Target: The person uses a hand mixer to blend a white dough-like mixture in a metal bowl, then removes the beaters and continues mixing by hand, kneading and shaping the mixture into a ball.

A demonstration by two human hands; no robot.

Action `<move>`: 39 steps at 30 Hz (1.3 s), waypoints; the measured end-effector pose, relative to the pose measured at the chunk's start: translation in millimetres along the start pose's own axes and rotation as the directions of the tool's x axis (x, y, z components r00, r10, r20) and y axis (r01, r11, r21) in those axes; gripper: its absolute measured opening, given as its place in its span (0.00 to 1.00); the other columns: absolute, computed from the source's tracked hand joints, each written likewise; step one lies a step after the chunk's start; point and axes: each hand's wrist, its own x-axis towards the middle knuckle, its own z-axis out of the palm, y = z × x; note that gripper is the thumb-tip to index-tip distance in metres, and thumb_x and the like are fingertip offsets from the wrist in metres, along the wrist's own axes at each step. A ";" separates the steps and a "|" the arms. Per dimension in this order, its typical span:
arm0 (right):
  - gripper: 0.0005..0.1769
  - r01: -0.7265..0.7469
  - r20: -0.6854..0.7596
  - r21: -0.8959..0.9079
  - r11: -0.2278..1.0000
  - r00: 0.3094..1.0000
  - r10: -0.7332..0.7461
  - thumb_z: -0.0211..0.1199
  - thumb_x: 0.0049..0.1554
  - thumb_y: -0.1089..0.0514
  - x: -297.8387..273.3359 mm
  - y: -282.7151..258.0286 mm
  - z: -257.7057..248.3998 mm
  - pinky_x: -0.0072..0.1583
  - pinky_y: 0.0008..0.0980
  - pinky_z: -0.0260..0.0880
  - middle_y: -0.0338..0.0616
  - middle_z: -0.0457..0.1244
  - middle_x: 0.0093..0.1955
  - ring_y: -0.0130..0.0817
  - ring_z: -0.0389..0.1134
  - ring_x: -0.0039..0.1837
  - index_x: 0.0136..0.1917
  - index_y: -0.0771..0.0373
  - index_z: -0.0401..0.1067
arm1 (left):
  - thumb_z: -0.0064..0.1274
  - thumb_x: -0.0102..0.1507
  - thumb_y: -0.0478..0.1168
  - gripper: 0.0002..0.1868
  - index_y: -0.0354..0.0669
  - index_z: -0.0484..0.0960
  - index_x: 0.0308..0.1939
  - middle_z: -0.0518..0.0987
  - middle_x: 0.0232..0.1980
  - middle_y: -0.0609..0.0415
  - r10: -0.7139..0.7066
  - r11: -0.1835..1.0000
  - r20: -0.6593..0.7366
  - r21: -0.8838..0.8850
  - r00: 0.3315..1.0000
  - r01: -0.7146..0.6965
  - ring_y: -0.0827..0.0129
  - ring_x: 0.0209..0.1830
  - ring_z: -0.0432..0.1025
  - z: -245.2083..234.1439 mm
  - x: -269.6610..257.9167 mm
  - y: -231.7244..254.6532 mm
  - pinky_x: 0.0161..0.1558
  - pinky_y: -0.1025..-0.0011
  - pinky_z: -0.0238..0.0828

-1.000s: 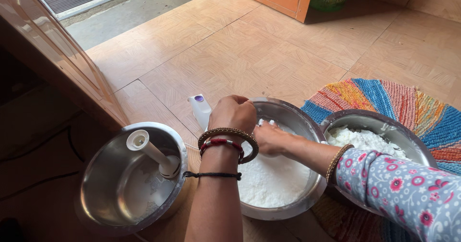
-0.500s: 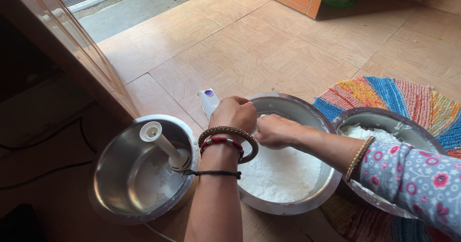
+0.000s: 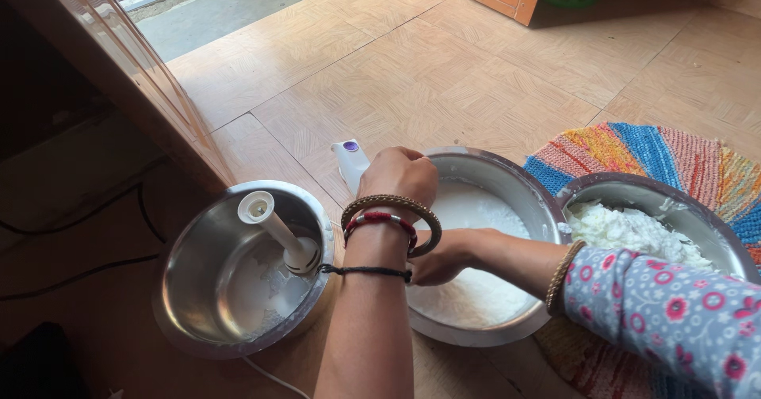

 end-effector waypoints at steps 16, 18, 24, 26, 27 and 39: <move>0.18 0.170 -0.036 0.049 0.984 0.985 -0.168 0.52 0.65 0.52 -28.8 -3.3 10.3 0.68 0.43 0.63 0.50 0.67 0.64 0.45 0.66 0.69 0.64 0.61 0.70 | 0.47 0.62 0.42 0.19 0.49 0.86 0.53 0.82 0.57 0.43 0.037 0.999 0.002 0.004 0.999 -0.037 0.53 0.59 0.77 17.6 -8.0 8.3 0.62 0.62 0.71; 0.21 0.054 0.146 -0.041 0.998 0.988 -0.048 0.55 0.64 0.52 -31.1 -8.9 11.1 0.70 0.44 0.59 0.50 0.64 0.68 0.47 0.62 0.72 0.68 0.58 0.67 | 0.47 0.62 0.42 0.19 0.49 0.86 0.53 0.83 0.57 0.43 0.040 0.999 0.007 -0.004 0.999 -0.040 0.54 0.59 0.77 20.2 -5.9 10.8 0.62 0.62 0.71; 0.24 -0.293 0.309 -0.186 0.938 0.888 0.339 0.58 0.57 0.49 -54.1 -28.5 -27.1 0.69 0.41 0.62 0.42 0.67 0.67 0.39 0.65 0.71 0.67 0.47 0.71 | 0.48 0.62 0.44 0.19 0.49 0.86 0.54 0.82 0.57 0.43 0.035 0.999 0.004 0.002 0.999 -0.035 0.54 0.60 0.77 19.0 -7.0 9.3 0.62 0.62 0.70; 0.24 -0.389 0.180 -0.242 0.889 0.882 0.435 0.57 0.58 0.46 -59.1 -28.3 -38.9 0.68 0.42 0.66 0.47 0.69 0.64 0.41 0.68 0.69 0.68 0.45 0.71 | 0.48 0.62 0.44 0.19 0.50 0.87 0.53 0.82 0.57 0.43 0.041 0.999 -0.005 0.001 0.999 -0.041 0.53 0.60 0.76 17.6 -8.1 8.3 0.63 0.62 0.70; 0.25 -0.446 0.155 -0.270 0.853 0.855 0.496 0.55 0.60 0.43 -59.2 -26.9 -41.2 0.69 0.43 0.65 0.47 0.67 0.66 0.42 0.66 0.70 0.69 0.46 0.71 | 0.48 0.62 0.44 0.19 0.50 0.87 0.53 0.82 0.57 0.43 0.044 0.999 -0.005 0.002 0.999 -0.044 0.53 0.60 0.76 17.0 -8.4 8.1 0.63 0.62 0.70; 0.45 -0.680 0.233 -0.180 0.711 0.673 0.702 0.35 0.64 0.28 -26.6 41.9 8.1 0.77 0.51 0.53 0.56 0.48 0.82 0.55 0.50 0.80 0.79 0.63 0.57 | 0.50 0.61 0.44 0.18 0.48 0.87 0.52 0.84 0.55 0.43 0.077 0.997 0.014 -0.010 0.997 -0.077 0.56 0.57 0.78 24.8 -1.6 8.1 0.60 0.64 0.72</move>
